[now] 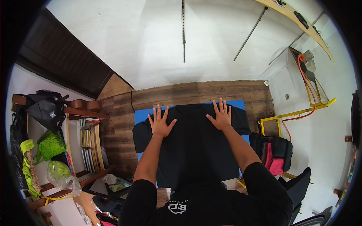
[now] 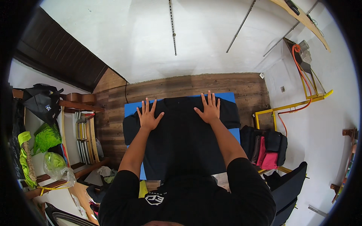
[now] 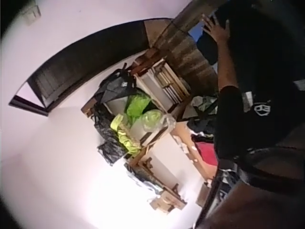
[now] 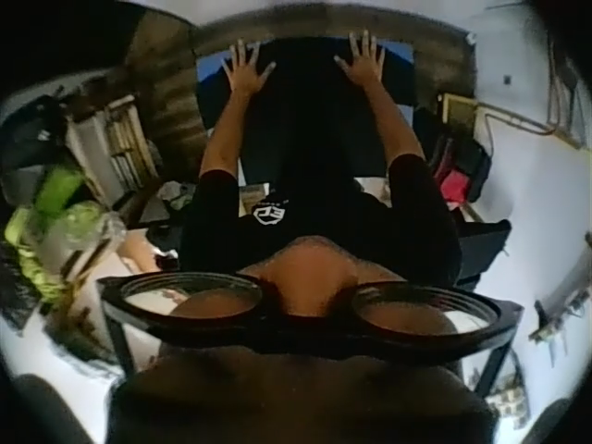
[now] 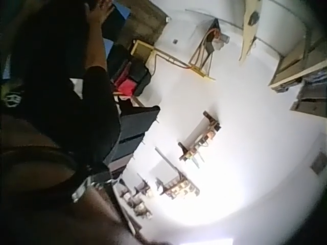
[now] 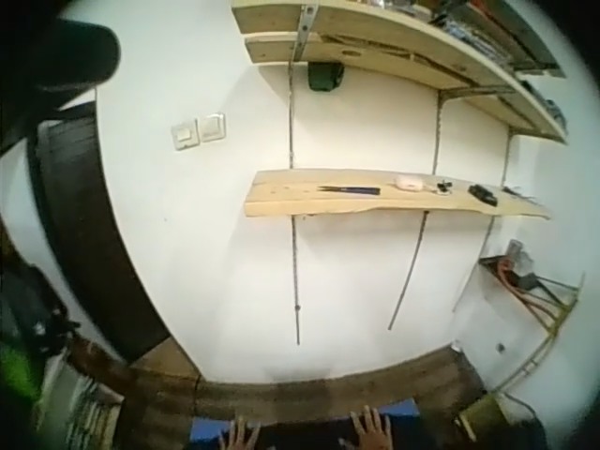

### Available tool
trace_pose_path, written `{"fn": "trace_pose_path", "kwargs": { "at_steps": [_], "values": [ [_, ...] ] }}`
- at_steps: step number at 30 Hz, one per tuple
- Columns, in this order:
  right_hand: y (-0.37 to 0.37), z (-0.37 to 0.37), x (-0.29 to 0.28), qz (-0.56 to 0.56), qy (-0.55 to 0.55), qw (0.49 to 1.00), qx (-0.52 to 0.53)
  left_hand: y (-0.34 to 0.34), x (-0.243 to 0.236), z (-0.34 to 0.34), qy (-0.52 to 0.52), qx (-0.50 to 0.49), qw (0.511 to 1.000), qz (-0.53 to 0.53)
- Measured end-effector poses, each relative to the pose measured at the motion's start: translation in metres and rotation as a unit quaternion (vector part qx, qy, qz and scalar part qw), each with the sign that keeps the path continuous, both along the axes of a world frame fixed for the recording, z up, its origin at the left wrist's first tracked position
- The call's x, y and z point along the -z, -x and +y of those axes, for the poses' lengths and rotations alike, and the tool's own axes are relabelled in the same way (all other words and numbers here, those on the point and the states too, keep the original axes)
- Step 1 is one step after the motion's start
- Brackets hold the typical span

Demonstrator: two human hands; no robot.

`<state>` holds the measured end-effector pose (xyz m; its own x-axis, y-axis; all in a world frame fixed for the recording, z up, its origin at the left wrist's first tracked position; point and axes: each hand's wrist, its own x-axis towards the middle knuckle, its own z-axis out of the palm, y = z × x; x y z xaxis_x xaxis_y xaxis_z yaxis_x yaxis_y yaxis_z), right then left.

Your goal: Folding a black t-shirt on a table and using small scissors to trim a loose thread.

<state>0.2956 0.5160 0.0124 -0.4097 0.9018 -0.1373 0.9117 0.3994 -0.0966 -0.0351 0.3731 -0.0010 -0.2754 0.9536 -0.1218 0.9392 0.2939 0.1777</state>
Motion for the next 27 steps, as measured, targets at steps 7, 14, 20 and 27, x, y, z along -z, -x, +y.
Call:
{"fn": "trace_pose_path", "kwargs": {
  "at_steps": [7, 14, 20, 27],
  "values": [
    [0.051, -0.035, 0.008, 0.072, -0.135, 0.986, -0.063, -0.035, 0.010, 0.003, -0.113, -0.024, 0.990, 0.084],
    [0.066, -0.091, 0.022, 0.137, -0.080, 0.985, -0.069, -0.096, 0.016, -0.026, -0.139, -0.007, 0.989, -0.041],
    [-0.025, -0.061, 0.008, 0.030, -0.081, 0.996, 0.010, -0.006, -0.003, -0.081, -0.046, -0.069, 0.996, 0.042],
    [-0.068, -0.046, -0.001, -0.007, -0.022, 0.997, 0.068, 0.041, -0.009, -0.090, 0.028, -0.138, 0.990, 0.001]
  ]
}}
